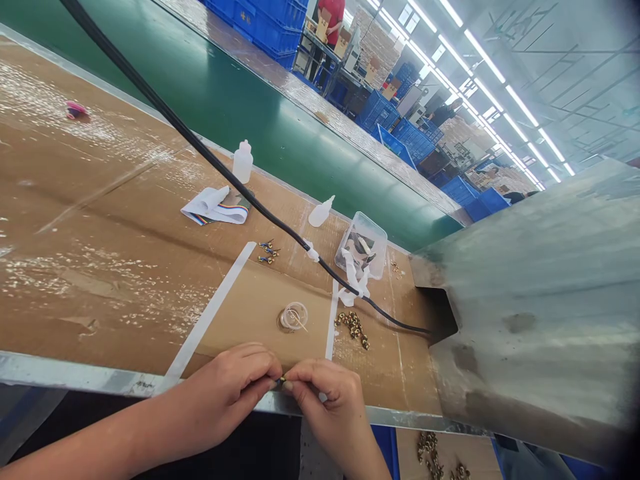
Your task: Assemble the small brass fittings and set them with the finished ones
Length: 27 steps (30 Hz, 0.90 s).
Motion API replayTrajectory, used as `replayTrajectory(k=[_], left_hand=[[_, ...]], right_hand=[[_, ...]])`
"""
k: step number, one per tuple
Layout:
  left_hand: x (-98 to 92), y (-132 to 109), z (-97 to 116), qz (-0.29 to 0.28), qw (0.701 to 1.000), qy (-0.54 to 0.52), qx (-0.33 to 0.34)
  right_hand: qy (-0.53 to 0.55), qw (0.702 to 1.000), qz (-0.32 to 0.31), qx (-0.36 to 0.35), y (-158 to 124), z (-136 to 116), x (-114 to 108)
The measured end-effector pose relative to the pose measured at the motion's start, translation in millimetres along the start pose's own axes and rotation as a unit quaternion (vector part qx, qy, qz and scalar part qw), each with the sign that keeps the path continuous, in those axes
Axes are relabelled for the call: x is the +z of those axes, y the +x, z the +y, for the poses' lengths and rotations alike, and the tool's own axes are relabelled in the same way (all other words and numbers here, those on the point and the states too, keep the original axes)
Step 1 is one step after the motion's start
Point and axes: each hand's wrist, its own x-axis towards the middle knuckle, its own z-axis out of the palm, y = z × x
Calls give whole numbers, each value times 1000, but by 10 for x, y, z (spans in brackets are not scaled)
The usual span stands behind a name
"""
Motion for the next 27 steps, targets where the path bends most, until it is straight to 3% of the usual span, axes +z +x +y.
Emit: replayTrajectory(k=[20, 27], left_hand=[[-17, 31, 33, 7, 1000, 4, -11], [-14, 13, 39, -4, 1000, -6, -11]], right_hand=[[-15, 999, 28, 22, -16, -67, 2], [-6, 1000, 20, 0, 15, -57, -17]])
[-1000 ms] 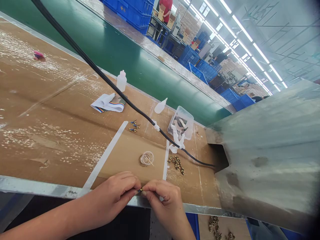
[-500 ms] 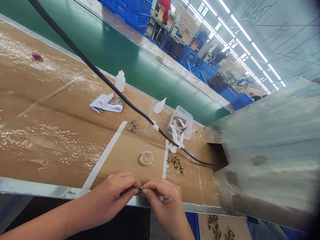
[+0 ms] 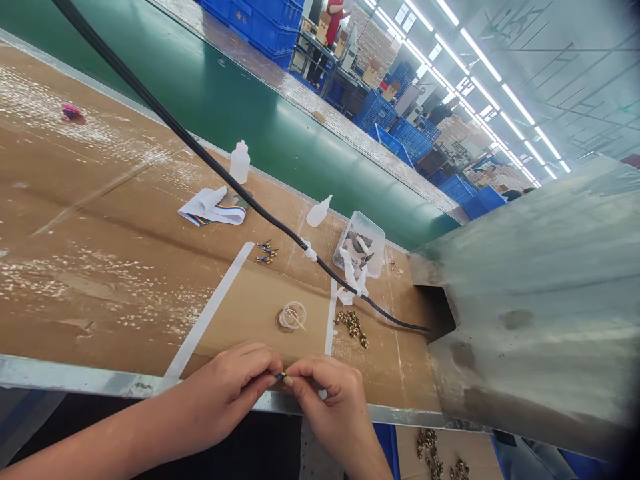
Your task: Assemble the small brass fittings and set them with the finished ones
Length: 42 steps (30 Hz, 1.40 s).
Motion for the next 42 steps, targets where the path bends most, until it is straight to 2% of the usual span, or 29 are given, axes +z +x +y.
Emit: replayTrajectory(k=[5, 42], left_hand=[[4, -9, -17, -18, 1000, -5, 0], [-23, 7, 23, -13, 1000, 14, -5]], right_hand=[[-1, 1000, -4, -6, -9, 0, 4], [-8, 1000, -25, 13, -7, -10, -21]])
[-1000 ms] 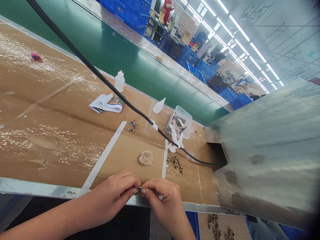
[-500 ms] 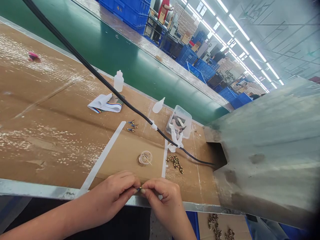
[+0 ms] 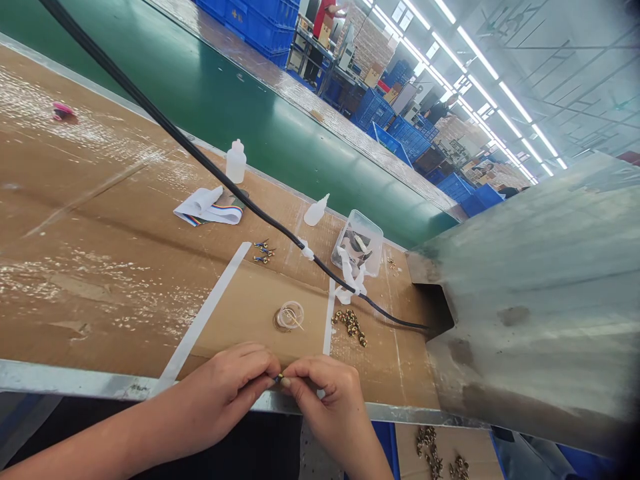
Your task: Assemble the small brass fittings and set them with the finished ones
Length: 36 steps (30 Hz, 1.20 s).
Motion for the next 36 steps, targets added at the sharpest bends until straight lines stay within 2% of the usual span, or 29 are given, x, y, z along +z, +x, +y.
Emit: replayTrajectory(k=[10, 36], left_hand=[[4, 7, -20, -13, 1000, -4, -6], [16, 1, -24, 3, 1000, 2, 1]], right_hand=[[3, 1000, 4, 5, -1, -16, -4], [-2, 1000, 4, -1, -6, -11, -3]])
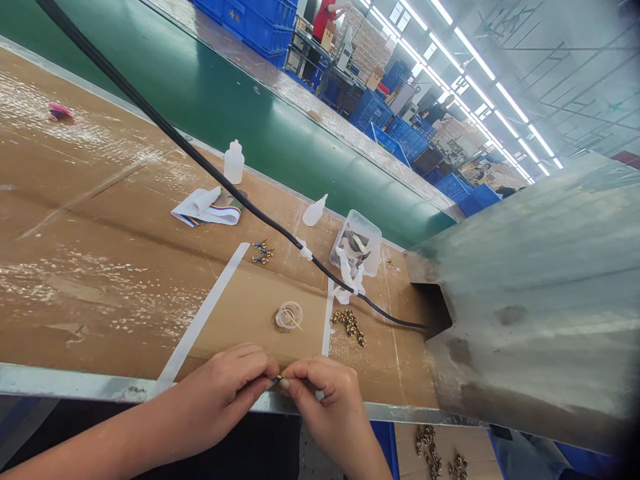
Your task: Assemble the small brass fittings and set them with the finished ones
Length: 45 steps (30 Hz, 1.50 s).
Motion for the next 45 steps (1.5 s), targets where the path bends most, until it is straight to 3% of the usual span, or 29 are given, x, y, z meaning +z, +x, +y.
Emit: replayTrajectory(k=[45], left_hand=[[25, 12, -45, -9, 1000, -4, -3]], right_hand=[[-8, 1000, -7, -6, 9, 20, -6]])
